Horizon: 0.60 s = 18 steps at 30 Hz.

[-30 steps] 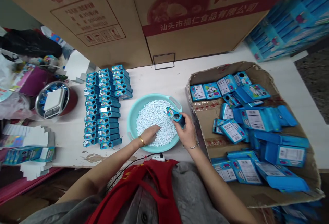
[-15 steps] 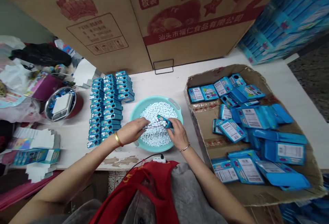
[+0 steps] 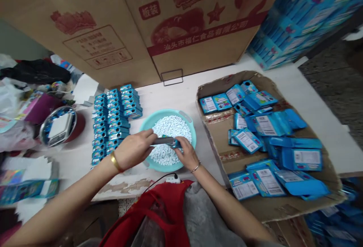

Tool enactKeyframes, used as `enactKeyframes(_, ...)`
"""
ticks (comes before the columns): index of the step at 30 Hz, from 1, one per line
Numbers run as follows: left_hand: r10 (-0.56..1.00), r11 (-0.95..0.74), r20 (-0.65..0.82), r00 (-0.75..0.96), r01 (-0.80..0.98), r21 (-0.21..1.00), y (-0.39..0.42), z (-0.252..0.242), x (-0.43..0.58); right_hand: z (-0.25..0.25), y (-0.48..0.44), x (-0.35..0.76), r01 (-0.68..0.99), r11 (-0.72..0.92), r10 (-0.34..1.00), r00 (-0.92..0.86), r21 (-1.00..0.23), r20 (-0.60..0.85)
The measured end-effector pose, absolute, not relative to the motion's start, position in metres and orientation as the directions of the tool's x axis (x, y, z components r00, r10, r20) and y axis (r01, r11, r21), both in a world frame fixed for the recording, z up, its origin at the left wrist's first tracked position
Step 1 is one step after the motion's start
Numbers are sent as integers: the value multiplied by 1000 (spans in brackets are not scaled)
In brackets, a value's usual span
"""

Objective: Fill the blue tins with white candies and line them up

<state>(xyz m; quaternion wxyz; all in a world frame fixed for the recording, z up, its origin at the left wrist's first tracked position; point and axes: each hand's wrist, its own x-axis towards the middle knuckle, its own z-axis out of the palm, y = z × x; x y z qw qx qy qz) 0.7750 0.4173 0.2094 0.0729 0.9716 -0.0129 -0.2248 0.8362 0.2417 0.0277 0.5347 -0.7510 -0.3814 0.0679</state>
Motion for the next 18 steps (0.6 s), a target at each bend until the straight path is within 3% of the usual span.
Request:
enactKeyframes(3,-123,-915,-243,962,-16,403,446,177,775,41,250,835,486,-94,650,691,-869,316)
enactKeyframes(5,-180,-857,-208,962,-50,512,457,152,780,48,258,836,471,-71,672,674,-879,307)
enactKeyframes(8,-213,-807,-206,955,-53,589,466,129,787,54,265,861,504,-62,709,629,-861,318)
enactKeyframes(10,-158,-795,-148,976,-36,606,478,127,789,58,258,904,572,-139,670,655,-808,349)
enactKeyframes(12,-38,-805,-33,999,-11,593,501,128,791,63,237,965,589,-349,522,768,-729,371)
enactKeyframes(14,111,-836,90,990,44,548,530,127,792,71,205,1031,440,-630,313,898,-640,309)
enactKeyframes(16,246,-862,159,956,142,486,558,122,789,75,172,1088,110,-862,43,989,-496,144)
enactKeyframes(18,348,-866,136,928,262,427,581,112,782,65,146,1129,-196,-925,-192,980,-325,-44)
